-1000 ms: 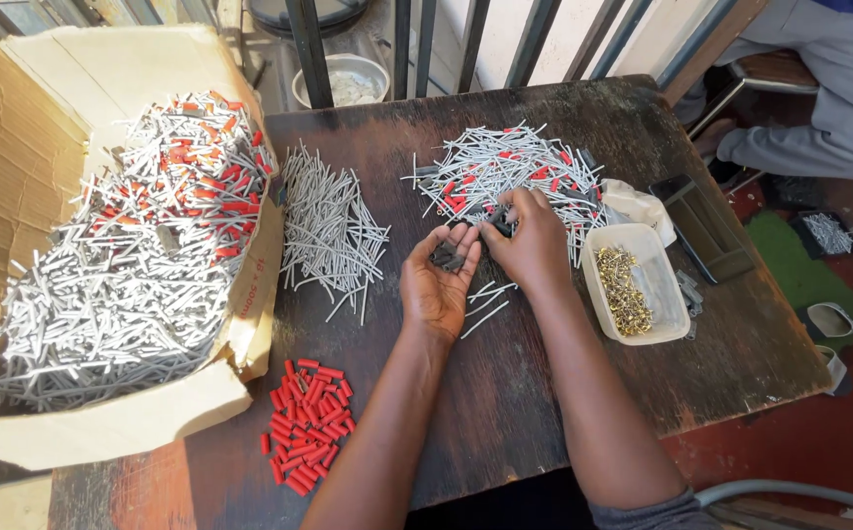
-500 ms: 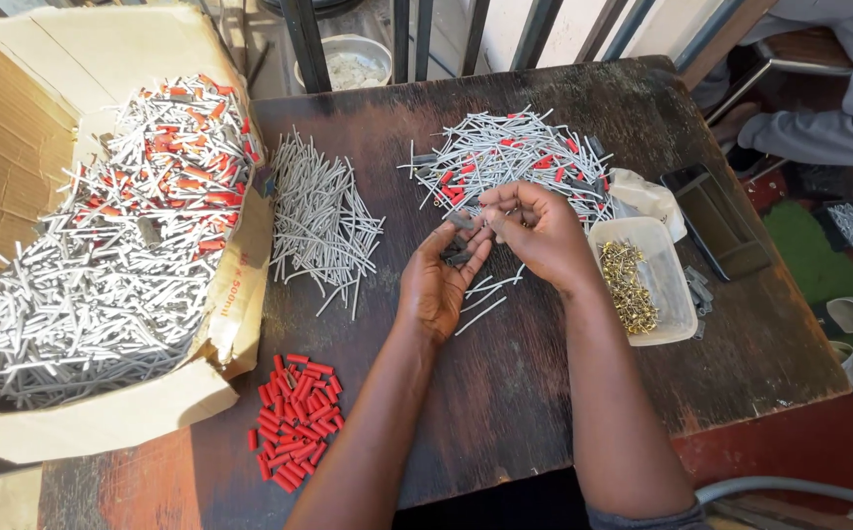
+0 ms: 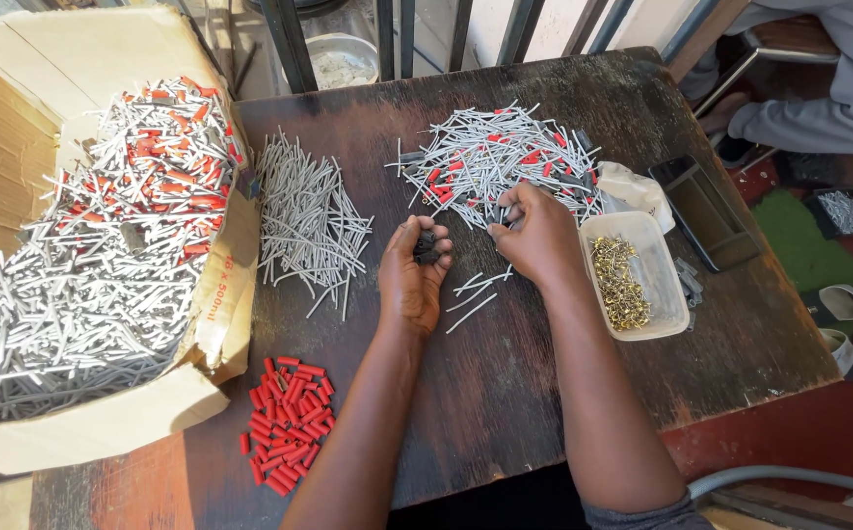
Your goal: The person sits at a wooden table and assembles small metal fasteners by hand. They pick up silver nails and red plastic caps, inserting the caps onto the nail heads. The person also handles small brass-colored metal pieces and dark grey plastic sleeves, sorting them into piles on the table.
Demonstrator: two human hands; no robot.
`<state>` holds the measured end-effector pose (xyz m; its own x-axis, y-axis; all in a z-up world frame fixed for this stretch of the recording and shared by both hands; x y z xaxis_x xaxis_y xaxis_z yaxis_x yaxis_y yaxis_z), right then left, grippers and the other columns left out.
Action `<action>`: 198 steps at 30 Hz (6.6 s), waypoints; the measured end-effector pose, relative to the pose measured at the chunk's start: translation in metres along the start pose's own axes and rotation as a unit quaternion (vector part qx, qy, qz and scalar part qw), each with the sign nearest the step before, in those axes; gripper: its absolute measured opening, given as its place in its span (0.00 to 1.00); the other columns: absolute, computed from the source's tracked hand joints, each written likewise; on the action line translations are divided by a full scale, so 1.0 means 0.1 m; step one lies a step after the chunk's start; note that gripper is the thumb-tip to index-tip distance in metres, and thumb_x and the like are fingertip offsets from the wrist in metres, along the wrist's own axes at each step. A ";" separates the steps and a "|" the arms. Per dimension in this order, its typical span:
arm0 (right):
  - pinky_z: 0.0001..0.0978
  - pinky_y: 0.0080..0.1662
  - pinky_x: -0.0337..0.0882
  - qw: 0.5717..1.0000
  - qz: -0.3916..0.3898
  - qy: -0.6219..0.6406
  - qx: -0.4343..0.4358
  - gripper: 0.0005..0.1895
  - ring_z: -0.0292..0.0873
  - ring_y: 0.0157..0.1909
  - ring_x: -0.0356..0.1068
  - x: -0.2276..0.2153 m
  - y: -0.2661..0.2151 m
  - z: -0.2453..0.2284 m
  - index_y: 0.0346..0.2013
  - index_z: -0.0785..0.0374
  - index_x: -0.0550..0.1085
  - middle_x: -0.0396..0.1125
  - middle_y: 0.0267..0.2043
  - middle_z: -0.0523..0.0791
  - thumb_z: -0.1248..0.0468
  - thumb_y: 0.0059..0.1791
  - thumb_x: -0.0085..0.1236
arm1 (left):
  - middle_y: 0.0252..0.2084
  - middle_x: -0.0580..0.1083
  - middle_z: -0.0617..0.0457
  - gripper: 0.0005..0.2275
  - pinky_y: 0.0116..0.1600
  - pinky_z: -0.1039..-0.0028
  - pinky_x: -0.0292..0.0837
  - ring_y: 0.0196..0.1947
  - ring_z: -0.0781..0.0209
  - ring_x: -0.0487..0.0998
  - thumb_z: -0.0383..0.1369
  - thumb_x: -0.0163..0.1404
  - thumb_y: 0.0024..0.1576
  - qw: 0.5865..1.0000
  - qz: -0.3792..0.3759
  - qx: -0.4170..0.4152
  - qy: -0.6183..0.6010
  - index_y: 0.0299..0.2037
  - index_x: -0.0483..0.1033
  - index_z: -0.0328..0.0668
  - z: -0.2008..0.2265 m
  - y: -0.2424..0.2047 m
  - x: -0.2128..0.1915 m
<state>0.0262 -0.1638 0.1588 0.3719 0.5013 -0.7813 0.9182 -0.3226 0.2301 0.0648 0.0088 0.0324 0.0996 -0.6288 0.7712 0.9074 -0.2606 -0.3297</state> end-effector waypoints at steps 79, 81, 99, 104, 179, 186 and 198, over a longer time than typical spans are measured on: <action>0.13 0.31 0.66 0.859 -0.091 0.490 0.118 0.12 0.27 0.30 0.64 0.12 -0.02 -0.14 0.46 0.61 0.76 0.66 0.32 0.39 0.70 0.48 0.64 | 0.31 0.71 0.52 0.08 0.39 0.54 0.75 0.34 0.40 0.80 0.40 0.57 0.56 0.604 -0.019 0.288 0.743 0.42 0.80 0.52 0.55 -0.62 0.72; 0.17 0.33 0.70 0.751 -0.113 0.624 0.184 0.08 0.35 0.34 0.74 0.22 -0.01 -0.13 0.45 0.62 0.73 0.71 0.35 0.46 0.68 0.52 0.57 | 0.29 0.69 0.54 0.05 0.38 0.55 0.75 0.32 0.41 0.79 0.39 0.56 0.56 0.606 -0.012 0.295 0.738 0.37 0.78 0.52 0.55 -0.62 0.72; 0.21 0.32 0.67 0.720 -0.104 0.652 0.214 0.13 0.41 0.36 0.75 0.49 0.07 0.17 0.45 0.58 0.75 0.76 0.42 0.49 0.61 0.47 0.52 | 0.35 0.77 0.46 0.08 0.25 0.85 0.63 0.27 0.64 0.77 0.29 0.48 0.57 1.000 -0.021 -0.007 0.006 0.45 0.72 0.38 0.20 -0.23 0.28; 0.22 0.29 0.65 0.955 0.006 0.287 0.078 0.07 0.34 0.28 0.68 0.17 0.01 -0.14 0.39 0.55 0.81 0.68 0.27 0.41 0.59 0.48 0.66 | 0.36 0.78 0.44 0.14 0.26 0.82 0.64 0.29 0.60 0.78 0.33 0.47 0.57 0.999 -0.018 -0.008 -0.032 0.50 0.74 0.34 0.13 -0.07 0.13; 0.21 0.31 0.65 0.386 -0.063 0.862 0.324 0.06 0.37 0.34 0.69 0.09 -1.86 -0.43 0.41 0.62 0.76 0.71 0.38 0.45 0.63 0.52 0.57 | 0.56 0.73 0.40 0.19 0.75 0.49 0.53 0.71 0.37 0.65 0.45 0.41 0.68 0.810 -0.199 0.427 0.349 0.54 0.72 0.35 0.56 -2.95 1.56; 0.26 0.33 0.69 0.351 0.054 0.917 0.181 0.03 0.43 0.39 0.69 -1.54 -1.21 0.18 0.40 0.64 0.72 0.67 0.45 0.49 0.72 0.54 0.50 | 0.52 0.77 0.48 0.12 0.65 0.62 0.68 0.62 0.48 0.77 0.37 0.43 0.66 0.748 -0.124 0.415 0.503 0.50 0.75 0.40 0.65 -2.82 0.94; 0.18 0.22 0.56 0.629 0.110 0.755 0.149 0.08 0.36 0.27 0.65 -2.51 1.02 1.84 0.40 0.61 0.69 0.66 0.37 0.47 0.72 0.50 0.60 | 0.46 0.78 0.48 0.07 0.55 0.71 0.72 0.50 0.56 0.80 0.32 0.48 0.62 0.697 -0.066 0.398 0.593 0.44 0.76 0.40 0.69 -2.78 0.40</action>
<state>0.0016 -0.4700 0.2714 0.3980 0.5369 0.7439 0.8393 -0.5405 -0.0589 -0.1554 0.1065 0.1924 0.0143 -0.9242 -0.3817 0.8633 -0.1812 0.4711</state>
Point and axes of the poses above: each hand's wrist, its own y-axis towards the middle knuckle, its own x-axis out of the palm, z = x × y, the point moved 9 cm from there along y, towards the middle knuckle
